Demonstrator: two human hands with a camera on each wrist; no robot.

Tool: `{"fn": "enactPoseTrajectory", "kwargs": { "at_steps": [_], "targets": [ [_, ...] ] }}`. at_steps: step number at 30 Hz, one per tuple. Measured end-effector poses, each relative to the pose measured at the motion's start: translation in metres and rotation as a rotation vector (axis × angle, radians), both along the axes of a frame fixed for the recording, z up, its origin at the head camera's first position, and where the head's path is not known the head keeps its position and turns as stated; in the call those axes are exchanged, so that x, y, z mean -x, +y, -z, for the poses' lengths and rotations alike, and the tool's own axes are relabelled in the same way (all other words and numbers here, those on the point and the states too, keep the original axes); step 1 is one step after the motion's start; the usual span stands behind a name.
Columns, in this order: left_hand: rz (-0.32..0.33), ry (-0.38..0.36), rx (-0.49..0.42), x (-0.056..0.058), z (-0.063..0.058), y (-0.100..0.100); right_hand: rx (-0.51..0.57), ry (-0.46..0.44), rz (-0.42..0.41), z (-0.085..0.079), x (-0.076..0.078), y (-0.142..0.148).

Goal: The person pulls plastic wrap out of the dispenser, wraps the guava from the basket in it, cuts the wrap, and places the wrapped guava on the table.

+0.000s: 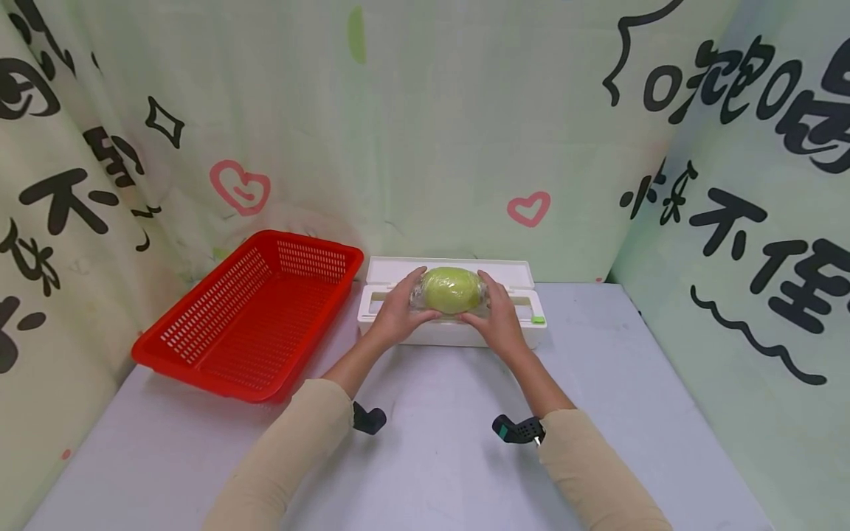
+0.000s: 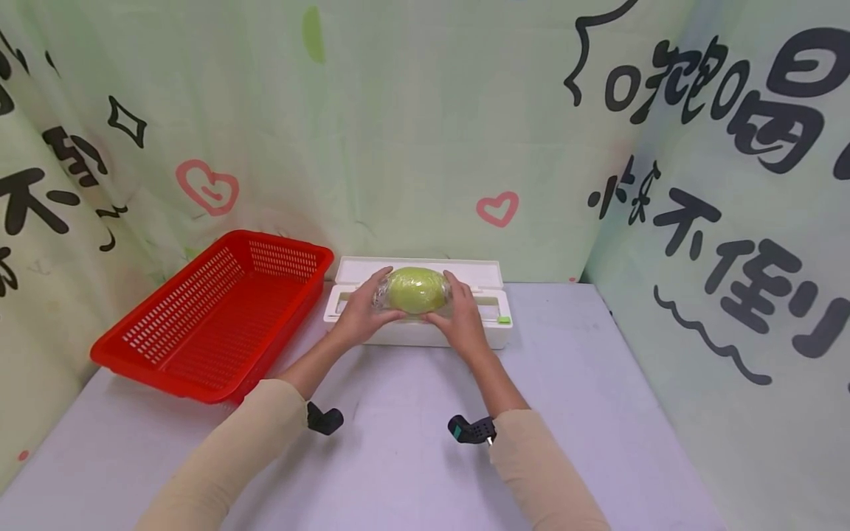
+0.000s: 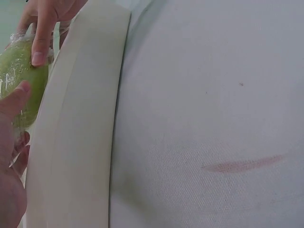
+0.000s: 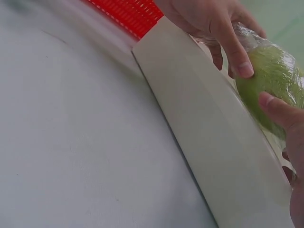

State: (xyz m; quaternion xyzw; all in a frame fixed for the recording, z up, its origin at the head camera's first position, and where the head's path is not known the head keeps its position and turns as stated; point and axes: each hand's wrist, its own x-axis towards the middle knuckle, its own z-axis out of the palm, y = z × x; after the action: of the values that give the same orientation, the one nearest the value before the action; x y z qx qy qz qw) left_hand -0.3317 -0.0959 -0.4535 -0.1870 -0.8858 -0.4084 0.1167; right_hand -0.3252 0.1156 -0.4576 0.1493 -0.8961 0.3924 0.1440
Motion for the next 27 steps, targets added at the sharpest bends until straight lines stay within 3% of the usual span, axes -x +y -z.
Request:
{"fn": "enactPoseTrajectory", "kwargs": {
  "at_steps": [27],
  "targets": [
    [-0.009,-0.042,-0.012,-0.005,-0.024,0.0,0.003,-0.088,0.019,-0.028,-0.007,-0.002]
  ]
}}
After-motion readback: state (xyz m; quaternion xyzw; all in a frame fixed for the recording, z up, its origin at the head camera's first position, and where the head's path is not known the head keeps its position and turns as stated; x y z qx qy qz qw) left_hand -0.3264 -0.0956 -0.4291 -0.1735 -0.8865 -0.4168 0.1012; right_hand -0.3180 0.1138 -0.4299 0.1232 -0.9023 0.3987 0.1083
